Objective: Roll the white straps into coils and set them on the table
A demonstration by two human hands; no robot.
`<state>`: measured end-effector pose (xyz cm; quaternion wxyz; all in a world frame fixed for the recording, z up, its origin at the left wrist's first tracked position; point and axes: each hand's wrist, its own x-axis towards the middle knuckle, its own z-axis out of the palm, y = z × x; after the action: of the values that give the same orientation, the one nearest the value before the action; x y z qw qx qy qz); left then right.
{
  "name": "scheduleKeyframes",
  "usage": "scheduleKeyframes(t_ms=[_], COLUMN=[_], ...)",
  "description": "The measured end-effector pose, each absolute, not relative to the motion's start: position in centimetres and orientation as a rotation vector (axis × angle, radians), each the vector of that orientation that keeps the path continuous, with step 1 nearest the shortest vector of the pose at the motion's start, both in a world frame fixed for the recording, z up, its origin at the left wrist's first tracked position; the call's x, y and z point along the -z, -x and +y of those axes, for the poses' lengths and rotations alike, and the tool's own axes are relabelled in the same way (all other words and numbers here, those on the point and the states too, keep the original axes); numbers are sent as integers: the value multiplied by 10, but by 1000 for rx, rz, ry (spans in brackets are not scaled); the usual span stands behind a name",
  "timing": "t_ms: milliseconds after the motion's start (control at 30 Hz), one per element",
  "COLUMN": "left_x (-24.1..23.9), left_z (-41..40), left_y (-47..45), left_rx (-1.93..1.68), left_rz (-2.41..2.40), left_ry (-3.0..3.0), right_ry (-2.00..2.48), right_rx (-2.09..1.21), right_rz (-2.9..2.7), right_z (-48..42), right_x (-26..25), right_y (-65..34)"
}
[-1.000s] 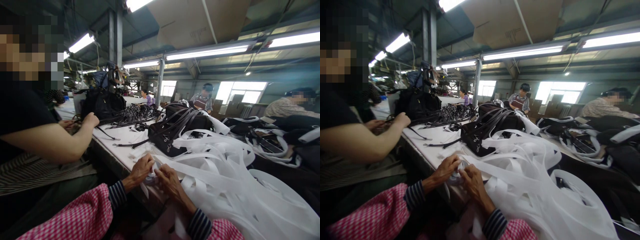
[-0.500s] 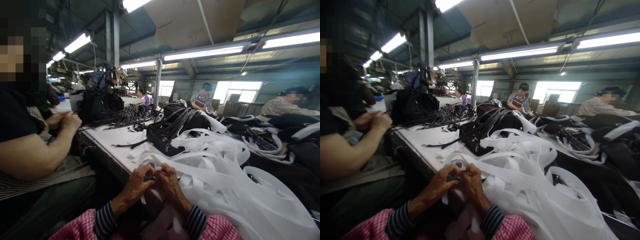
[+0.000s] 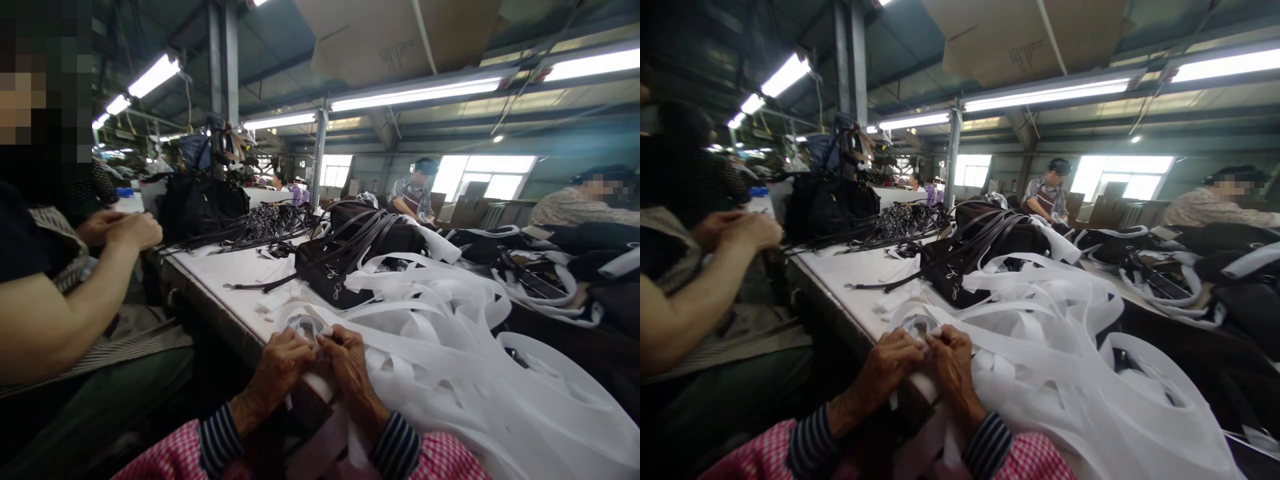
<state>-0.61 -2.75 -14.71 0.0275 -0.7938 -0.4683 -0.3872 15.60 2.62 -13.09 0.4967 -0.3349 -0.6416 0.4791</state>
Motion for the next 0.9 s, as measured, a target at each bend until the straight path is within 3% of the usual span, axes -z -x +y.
scheduleKeyframes(t_ms=[133,233,367,467,600,767,900], left_x=[143,142,141,136,125,112,114], left_z=[-25,-25,-32,-42,-51,-48,-49], left_y=[8,9,11,13,19,38,54], left_rx=[1042,973,956,979,1252,1365,1060], left_rz=[-1383,-1372,-1379,-1376,-1398,-1611,-1726], left_ry=[2478,2483,2496,2592,2595,2388,2521], right_ry=[749,689,690,750,870,855,768], right_rx=[-796,-731,-857,-1143,-1358,-1112,-771], right_rz=[-1739,-1817,-1863,-1848,-1600,-1848,-2258], right_z=[21,18,18,22,29,30,21], right_x=[133,131,120,109,104,107,105], right_y=[-155,-155,-161,-167,-173,-174,-169])
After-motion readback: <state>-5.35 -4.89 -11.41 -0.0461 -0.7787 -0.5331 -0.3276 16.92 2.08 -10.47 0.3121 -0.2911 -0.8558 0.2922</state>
